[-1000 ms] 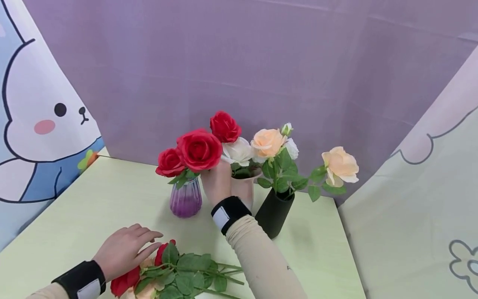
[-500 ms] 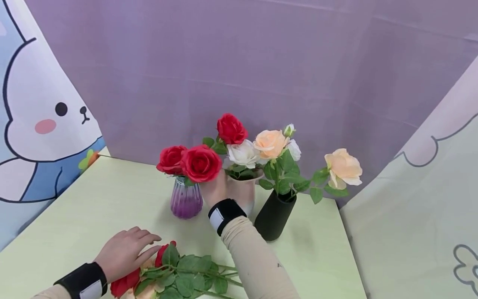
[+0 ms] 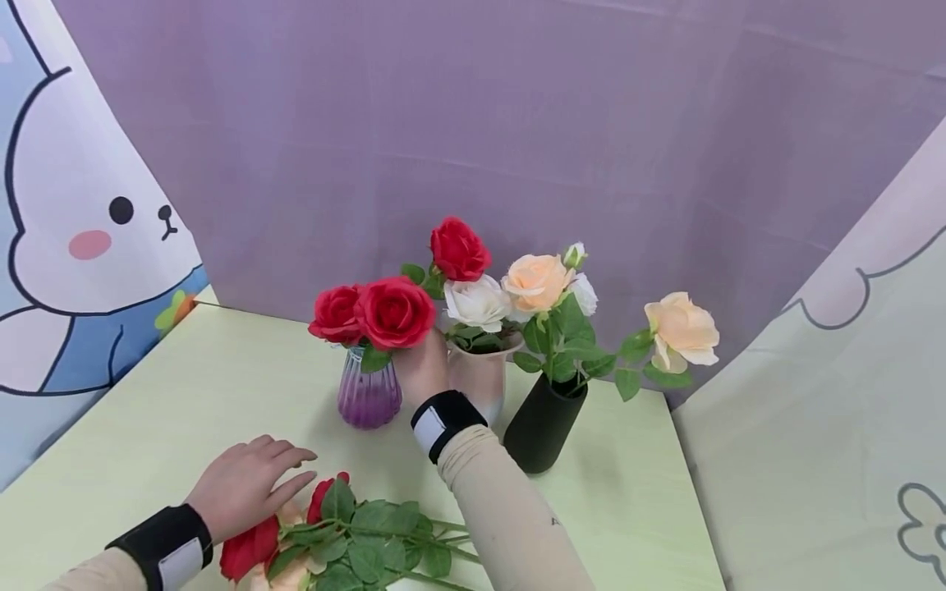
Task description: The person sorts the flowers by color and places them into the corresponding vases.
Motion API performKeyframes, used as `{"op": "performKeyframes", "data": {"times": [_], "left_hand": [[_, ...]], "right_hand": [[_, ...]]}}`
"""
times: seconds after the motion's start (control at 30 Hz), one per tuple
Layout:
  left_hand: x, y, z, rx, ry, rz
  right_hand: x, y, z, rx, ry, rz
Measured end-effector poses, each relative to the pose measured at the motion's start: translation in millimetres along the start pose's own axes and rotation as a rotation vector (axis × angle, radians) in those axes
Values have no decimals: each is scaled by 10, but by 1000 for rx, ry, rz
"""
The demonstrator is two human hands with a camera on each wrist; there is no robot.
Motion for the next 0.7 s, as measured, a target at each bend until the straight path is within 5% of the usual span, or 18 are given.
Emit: {"op": "performKeyframes", "data": {"times": [0.07, 0.17, 0.3, 0.57, 0.7], "left_hand": [[-86, -20, -7, -9, -2, 1], [-183, -71, 12, -22, -14, -2], [-228, -144, 63, -34, -22, -9], [-281, -339, 194, -73, -44, -42], [-252, -480, 303, -90, -44, -61]], "right_hand": [[-96, 293, -12, -43, 69, 310], [-196, 813, 5, -59, 104, 433], [-269, 1161, 143, -56, 102, 526], [-232, 1228, 728, 54, 105, 508], [-172, 1276, 1124, 96, 26, 530]]}}
Point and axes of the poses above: each hand's wrist, its own z-axis away from the middle knuckle, its own x-axis out of the palm, y = z × x, the point moved 6 cm from there along -z, towards the middle knuckle, and after that the axes turned 6 degrees about -y, right-handed, at the moved point
